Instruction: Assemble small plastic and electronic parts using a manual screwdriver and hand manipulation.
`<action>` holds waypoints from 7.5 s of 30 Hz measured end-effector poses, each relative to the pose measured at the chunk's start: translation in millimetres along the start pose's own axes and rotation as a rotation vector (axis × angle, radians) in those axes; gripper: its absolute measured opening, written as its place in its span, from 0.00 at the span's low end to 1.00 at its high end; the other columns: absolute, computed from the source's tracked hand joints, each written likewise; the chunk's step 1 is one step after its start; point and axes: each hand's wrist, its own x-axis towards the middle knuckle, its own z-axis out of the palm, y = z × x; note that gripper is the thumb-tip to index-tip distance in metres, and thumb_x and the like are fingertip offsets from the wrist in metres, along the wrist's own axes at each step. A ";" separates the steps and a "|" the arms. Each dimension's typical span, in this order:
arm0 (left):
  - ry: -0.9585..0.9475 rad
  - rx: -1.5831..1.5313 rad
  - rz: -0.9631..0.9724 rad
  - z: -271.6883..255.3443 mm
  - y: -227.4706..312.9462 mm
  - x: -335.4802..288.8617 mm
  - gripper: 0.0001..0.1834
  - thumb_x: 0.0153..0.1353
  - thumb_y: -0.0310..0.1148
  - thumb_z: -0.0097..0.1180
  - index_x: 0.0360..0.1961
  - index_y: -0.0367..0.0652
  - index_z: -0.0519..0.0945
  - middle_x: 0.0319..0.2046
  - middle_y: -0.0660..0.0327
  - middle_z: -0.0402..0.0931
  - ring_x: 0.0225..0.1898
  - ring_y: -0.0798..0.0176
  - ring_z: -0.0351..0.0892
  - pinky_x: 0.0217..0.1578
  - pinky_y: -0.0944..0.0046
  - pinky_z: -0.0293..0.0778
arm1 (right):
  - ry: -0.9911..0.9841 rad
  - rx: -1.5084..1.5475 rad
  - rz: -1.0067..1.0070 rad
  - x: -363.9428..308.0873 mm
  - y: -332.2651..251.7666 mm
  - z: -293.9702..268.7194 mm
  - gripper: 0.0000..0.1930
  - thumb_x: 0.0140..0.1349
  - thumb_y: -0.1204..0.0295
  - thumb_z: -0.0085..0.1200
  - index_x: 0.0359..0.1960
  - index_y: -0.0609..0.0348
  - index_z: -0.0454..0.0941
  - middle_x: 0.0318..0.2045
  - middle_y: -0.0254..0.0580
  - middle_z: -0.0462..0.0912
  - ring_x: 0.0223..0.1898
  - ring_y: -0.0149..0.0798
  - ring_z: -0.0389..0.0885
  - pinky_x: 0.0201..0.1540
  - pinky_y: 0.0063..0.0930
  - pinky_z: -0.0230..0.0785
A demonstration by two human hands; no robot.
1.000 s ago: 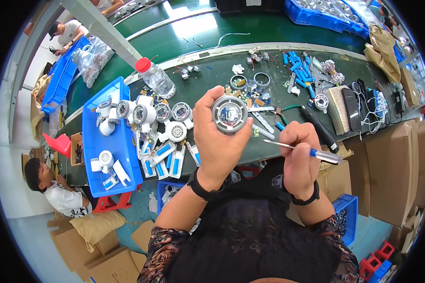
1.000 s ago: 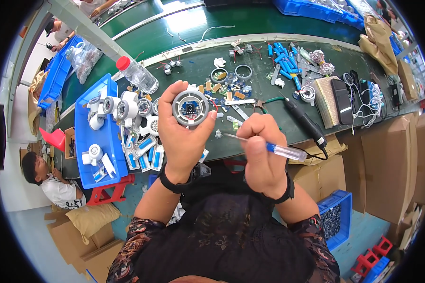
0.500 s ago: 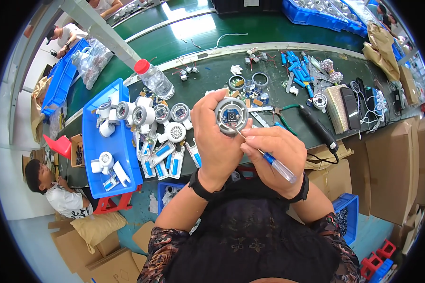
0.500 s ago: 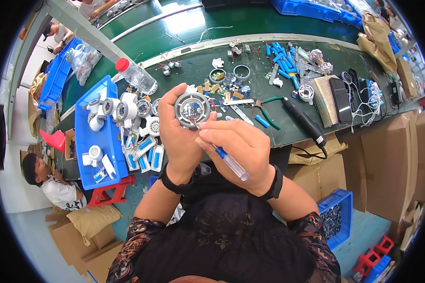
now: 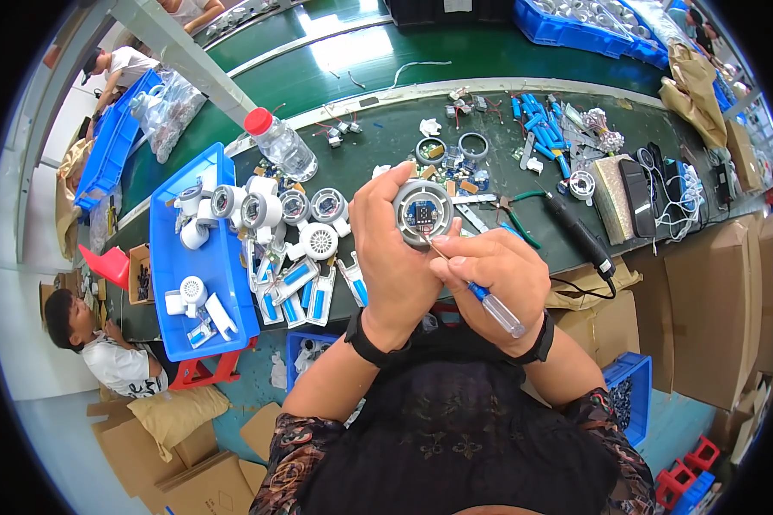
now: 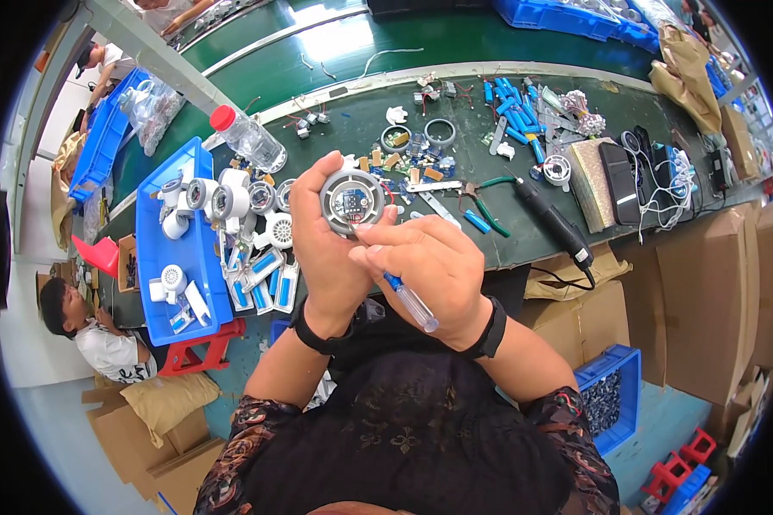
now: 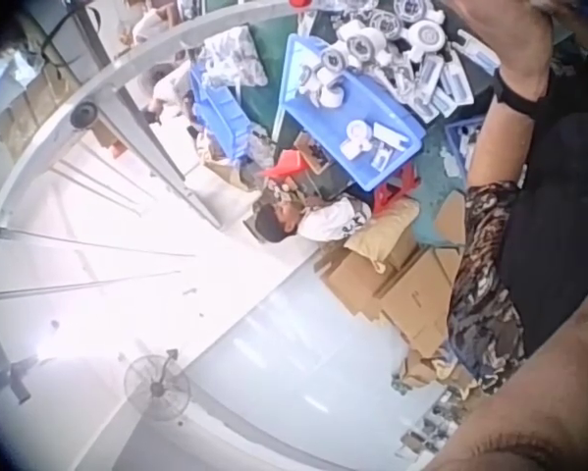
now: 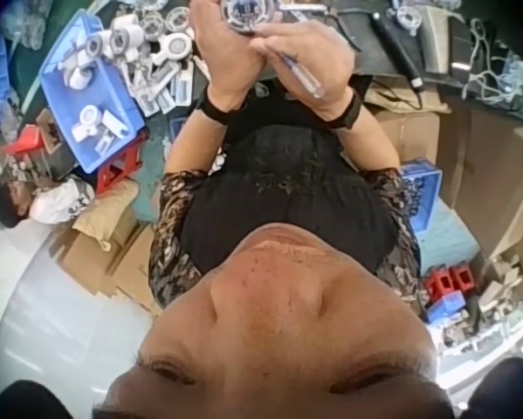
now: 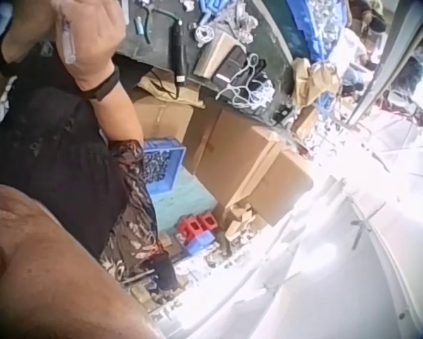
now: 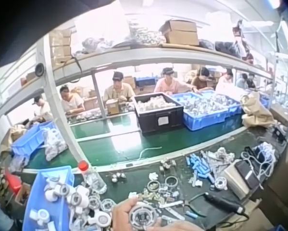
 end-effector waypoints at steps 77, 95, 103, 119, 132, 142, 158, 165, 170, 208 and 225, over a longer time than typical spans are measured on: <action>0.300 -1.133 -0.378 -5.8 5.0 3.9 0.35 0.58 0.31 0.68 0.64 0.41 0.64 0.59 0.53 0.71 0.54 0.59 0.77 0.48 0.60 0.81 | 0.048 0.378 0.356 -39.9 12.2 40.6 0.10 0.57 0.86 0.65 0.40 0.64 0.86 0.39 0.46 0.85 0.37 0.36 0.85 0.38 0.27 0.78; 0.148 -0.765 -0.268 2.5 16.1 3.8 0.36 0.51 0.18 0.71 0.60 0.38 0.66 0.56 0.56 0.71 0.51 0.68 0.77 0.51 0.68 0.77 | 0.106 0.572 0.556 -58.0 22.7 43.7 0.05 0.59 0.86 0.63 0.37 0.67 0.84 0.39 0.43 0.85 0.37 0.33 0.81 0.38 0.24 0.72; 0.176 -0.788 -0.299 -0.2 12.7 0.8 0.36 0.52 0.17 0.69 0.61 0.38 0.66 0.53 0.56 0.72 0.52 0.66 0.77 0.51 0.66 0.78 | 0.125 0.547 0.512 -55.7 16.3 43.4 0.07 0.58 0.85 0.65 0.38 0.66 0.84 0.39 0.43 0.85 0.36 0.31 0.81 0.36 0.22 0.72; 0.129 -1.816 -0.431 -25.2 -35.8 14.2 0.29 0.63 0.46 0.60 0.57 0.35 0.75 0.57 0.47 0.78 0.64 0.45 0.74 0.63 0.42 0.75 | -0.076 0.701 0.792 -53.4 8.6 28.0 0.15 0.59 0.85 0.65 0.48 0.65 0.81 0.41 0.36 0.80 0.30 0.19 0.73 0.34 0.16 0.67; 0.071 -1.996 -0.405 -33.3 -44.3 22.6 0.25 0.58 0.37 0.67 0.52 0.33 0.78 0.55 0.51 0.77 0.64 0.49 0.74 0.64 0.45 0.75 | -0.205 0.670 1.019 -65.3 19.0 18.5 0.28 0.58 0.75 0.70 0.61 0.60 0.74 0.47 0.36 0.82 0.22 0.14 0.60 0.27 0.13 0.59; 0.178 -1.373 -0.360 -15.2 -21.0 10.0 0.31 0.58 0.25 0.53 0.66 0.39 0.67 0.60 0.51 0.73 0.65 0.47 0.70 0.66 0.46 0.68 | -0.212 0.953 1.114 -76.6 24.8 49.2 0.20 0.62 0.77 0.66 0.54 0.61 0.74 0.37 0.23 0.79 0.29 0.14 0.68 0.31 0.13 0.62; 0.127 -1.073 -0.408 -9.6 -26.4 -3.0 0.35 0.53 0.19 0.60 0.64 0.40 0.64 0.59 0.52 0.70 0.61 0.52 0.74 0.63 0.53 0.71 | -0.044 0.894 1.169 -99.1 25.5 22.5 0.25 0.62 0.76 0.66 0.59 0.65 0.70 0.39 0.31 0.82 0.31 0.17 0.76 0.31 0.13 0.68; -0.025 -1.908 -0.664 -20.1 -56.4 -12.3 0.38 0.50 0.38 0.66 0.64 0.39 0.73 0.58 0.54 0.76 0.63 0.53 0.74 0.59 0.52 0.71 | -0.240 0.314 0.780 -78.9 -3.9 5.0 0.21 0.57 0.75 0.70 0.51 0.60 0.78 0.29 0.26 0.78 0.20 0.16 0.64 0.22 0.16 0.56; -0.129 -2.023 -0.600 -21.7 -59.7 -12.8 0.40 0.51 0.43 0.67 0.66 0.44 0.72 0.59 0.54 0.74 0.59 0.54 0.77 0.47 0.57 0.71 | -0.191 0.286 0.685 -76.2 -5.6 9.1 0.21 0.54 0.73 0.73 0.48 0.59 0.80 0.25 0.27 0.77 0.19 0.18 0.63 0.21 0.18 0.55; -0.272 -1.998 -0.636 -13.0 -55.8 -30.3 0.42 0.52 0.40 0.62 0.70 0.43 0.66 0.62 0.48 0.69 0.62 0.41 0.74 0.57 0.45 0.78 | -0.067 0.437 0.378 -4.2 -14.3 -6.9 0.08 0.70 0.74 0.55 0.44 0.66 0.82 0.37 0.46 0.87 0.37 0.38 0.83 0.41 0.30 0.74; -0.249 -1.968 -0.601 -11.0 -60.4 -29.9 0.40 0.57 0.43 0.62 0.69 0.43 0.65 0.60 0.47 0.71 0.62 0.40 0.75 0.53 0.44 0.81 | -0.023 0.307 0.341 -2.8 -15.2 -8.4 0.08 0.64 0.78 0.62 0.44 0.65 0.83 0.40 0.50 0.87 0.40 0.43 0.87 0.43 0.30 0.78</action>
